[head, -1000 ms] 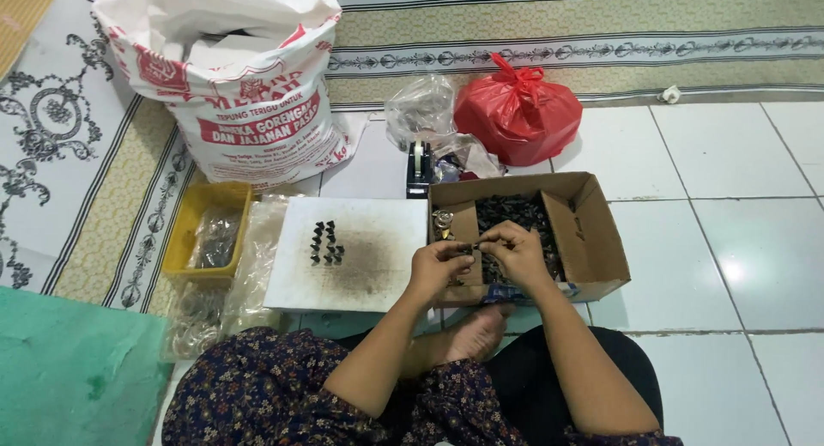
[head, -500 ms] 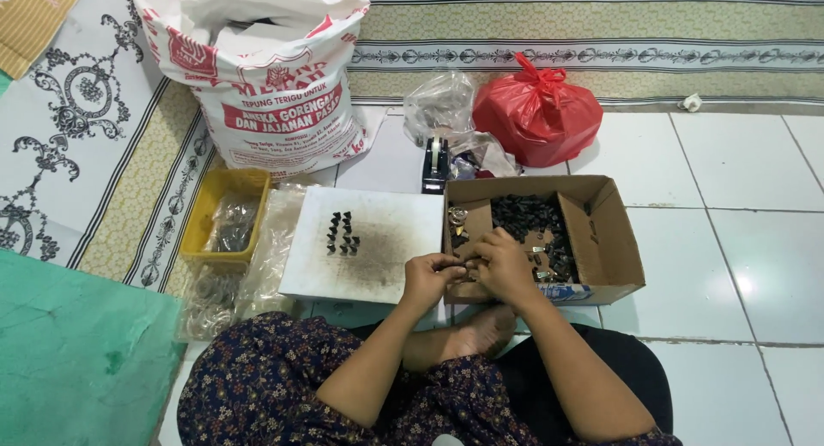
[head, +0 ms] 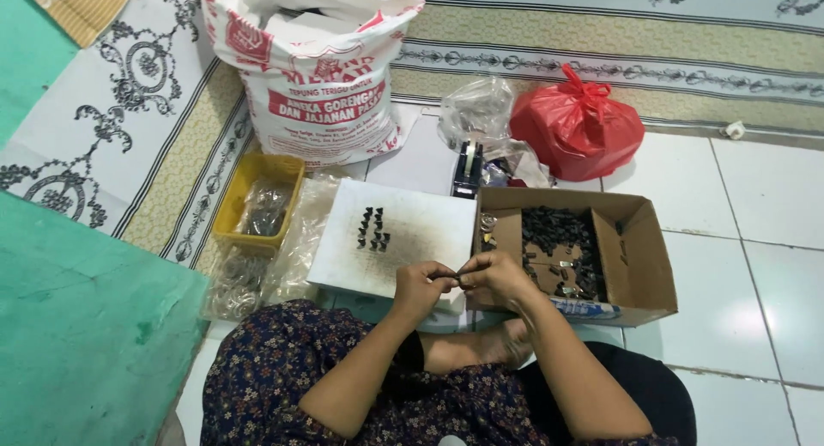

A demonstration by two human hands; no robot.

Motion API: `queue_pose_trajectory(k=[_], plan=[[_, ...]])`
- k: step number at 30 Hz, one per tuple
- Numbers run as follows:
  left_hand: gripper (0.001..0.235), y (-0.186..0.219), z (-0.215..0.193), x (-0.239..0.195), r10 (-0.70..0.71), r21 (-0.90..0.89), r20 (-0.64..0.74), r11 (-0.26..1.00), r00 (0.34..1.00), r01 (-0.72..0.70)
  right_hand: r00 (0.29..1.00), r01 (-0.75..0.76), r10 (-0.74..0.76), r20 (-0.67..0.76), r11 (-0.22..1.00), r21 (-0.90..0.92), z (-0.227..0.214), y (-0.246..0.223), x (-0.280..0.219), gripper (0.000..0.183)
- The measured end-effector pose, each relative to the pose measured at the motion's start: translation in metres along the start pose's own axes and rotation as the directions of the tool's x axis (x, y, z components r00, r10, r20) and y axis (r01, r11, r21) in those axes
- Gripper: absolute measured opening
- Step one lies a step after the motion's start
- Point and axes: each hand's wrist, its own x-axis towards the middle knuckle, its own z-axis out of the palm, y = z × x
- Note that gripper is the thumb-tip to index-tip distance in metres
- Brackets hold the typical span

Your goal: The person sits on the floor and repeatedly picks small dark metal pieces from a cardboard box, attaches them to a gold-colored component, and places the assembled unit onto a white board. The person continues this repetitive assembly process throughout the clip.

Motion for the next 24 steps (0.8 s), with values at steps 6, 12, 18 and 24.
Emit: queue_pose_trajectory(k=[6, 12, 18, 24], plan=[[0.013, 0.002, -0.038, 0.009, -0.106, -0.002, -0.066, 0.994, 0.992, 0.106, 0.998, 0.070, -0.070, -0.008, 0.996, 0.050, 0.040, 0.000, 0.020, 0.025], [0.014, 0.019, -0.080, 0.033, -0.080, 0.016, -0.167, 0.996, 0.983, 0.084, 0.976, 0.216, -0.216, -0.009, 0.976, 0.037, 0.083, -0.022, 0.043, 0.035], [0.026, 0.022, -0.109, 0.037, 0.400, 0.571, -0.187, 0.787, 0.897, -0.232, 0.845, 0.429, -0.532, -0.048, 0.729, -0.534, 0.100, -0.030, 0.081, 0.019], [0.042, 0.029, -0.104, 0.030, 0.459, 0.651, -0.110, 0.703, 0.882, -0.285, 0.842, 0.350, -0.535, -0.077, 0.649, -0.675, 0.120, -0.010, 0.119, 0.015]])
